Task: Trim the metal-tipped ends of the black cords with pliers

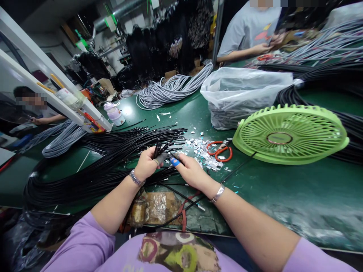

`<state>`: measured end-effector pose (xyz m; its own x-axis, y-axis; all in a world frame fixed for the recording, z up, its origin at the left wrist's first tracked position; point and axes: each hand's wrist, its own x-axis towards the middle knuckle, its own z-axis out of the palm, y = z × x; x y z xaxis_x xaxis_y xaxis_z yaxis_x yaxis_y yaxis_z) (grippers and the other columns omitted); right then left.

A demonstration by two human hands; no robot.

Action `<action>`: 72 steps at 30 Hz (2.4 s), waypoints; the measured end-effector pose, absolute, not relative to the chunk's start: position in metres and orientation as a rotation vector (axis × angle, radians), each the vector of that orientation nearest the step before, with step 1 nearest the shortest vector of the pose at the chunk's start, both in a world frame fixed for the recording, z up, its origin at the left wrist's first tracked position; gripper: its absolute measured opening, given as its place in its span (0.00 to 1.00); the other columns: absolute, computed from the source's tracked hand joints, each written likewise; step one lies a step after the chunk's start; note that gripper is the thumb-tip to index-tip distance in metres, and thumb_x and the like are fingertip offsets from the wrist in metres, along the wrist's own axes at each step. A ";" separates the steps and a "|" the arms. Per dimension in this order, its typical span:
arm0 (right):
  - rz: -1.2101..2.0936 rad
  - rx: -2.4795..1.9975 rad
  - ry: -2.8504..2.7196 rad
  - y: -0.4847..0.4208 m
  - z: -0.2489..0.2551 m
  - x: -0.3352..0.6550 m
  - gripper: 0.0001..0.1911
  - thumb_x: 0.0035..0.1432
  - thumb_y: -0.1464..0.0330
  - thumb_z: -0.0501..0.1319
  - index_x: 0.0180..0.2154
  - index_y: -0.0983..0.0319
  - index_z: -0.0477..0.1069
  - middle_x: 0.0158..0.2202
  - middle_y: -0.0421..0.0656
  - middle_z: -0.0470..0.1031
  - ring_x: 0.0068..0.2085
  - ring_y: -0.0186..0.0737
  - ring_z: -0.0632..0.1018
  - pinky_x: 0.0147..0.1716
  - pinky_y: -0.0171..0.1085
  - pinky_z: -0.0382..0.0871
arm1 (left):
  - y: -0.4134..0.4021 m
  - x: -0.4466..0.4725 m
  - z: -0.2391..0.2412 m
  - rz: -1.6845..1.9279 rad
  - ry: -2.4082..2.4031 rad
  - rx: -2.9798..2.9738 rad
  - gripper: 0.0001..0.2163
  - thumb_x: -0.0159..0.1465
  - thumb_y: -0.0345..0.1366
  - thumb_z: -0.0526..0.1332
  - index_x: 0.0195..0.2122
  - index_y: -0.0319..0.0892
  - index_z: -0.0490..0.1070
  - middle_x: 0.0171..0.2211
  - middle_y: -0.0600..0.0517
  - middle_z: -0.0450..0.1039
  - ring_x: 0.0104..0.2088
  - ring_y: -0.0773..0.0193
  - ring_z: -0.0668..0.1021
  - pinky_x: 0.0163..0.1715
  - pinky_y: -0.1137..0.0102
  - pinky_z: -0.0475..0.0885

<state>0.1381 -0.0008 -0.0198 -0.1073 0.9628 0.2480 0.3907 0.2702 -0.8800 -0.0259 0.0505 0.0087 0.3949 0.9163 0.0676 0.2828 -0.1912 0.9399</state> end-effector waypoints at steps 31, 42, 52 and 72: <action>1.013 -1.256 -1.450 0.000 -0.012 0.142 0.14 0.55 0.56 0.56 0.31 0.60 0.70 0.25 0.39 0.71 0.29 0.38 0.71 0.30 0.37 0.67 | 0.053 -0.028 0.004 0.838 1.009 1.843 0.14 0.54 0.47 0.65 0.27 0.40 0.68 0.20 0.56 0.66 0.22 0.69 0.68 0.25 0.73 0.66; 0.867 -1.318 -1.414 0.008 -0.020 0.146 0.08 0.49 0.63 0.55 0.26 0.59 0.69 0.25 0.40 0.72 0.31 0.42 0.72 0.35 0.39 0.67 | 0.054 -0.034 -0.001 0.887 0.983 2.425 0.05 0.55 0.31 0.61 0.33 0.40 0.69 0.32 0.50 0.69 0.32 0.64 0.71 0.34 0.71 0.68; 1.012 -1.272 -1.353 0.005 -0.016 0.143 0.12 0.51 0.60 0.55 0.20 0.58 0.61 0.16 0.35 0.58 0.21 0.35 0.62 0.23 0.34 0.59 | 0.054 -0.035 0.004 0.700 1.072 2.382 0.04 0.56 0.34 0.60 0.27 0.41 0.66 0.24 0.52 0.68 0.26 0.66 0.70 0.29 0.71 0.65; 1.287 -1.346 -1.143 0.009 -0.021 0.141 0.16 0.47 0.55 0.59 0.21 0.57 0.57 0.13 0.32 0.52 0.16 0.31 0.54 0.16 0.33 0.48 | 0.049 -0.030 0.001 0.575 1.160 2.473 0.02 0.53 0.29 0.60 0.28 0.41 0.69 0.27 0.51 0.71 0.30 0.62 0.74 0.31 0.70 0.68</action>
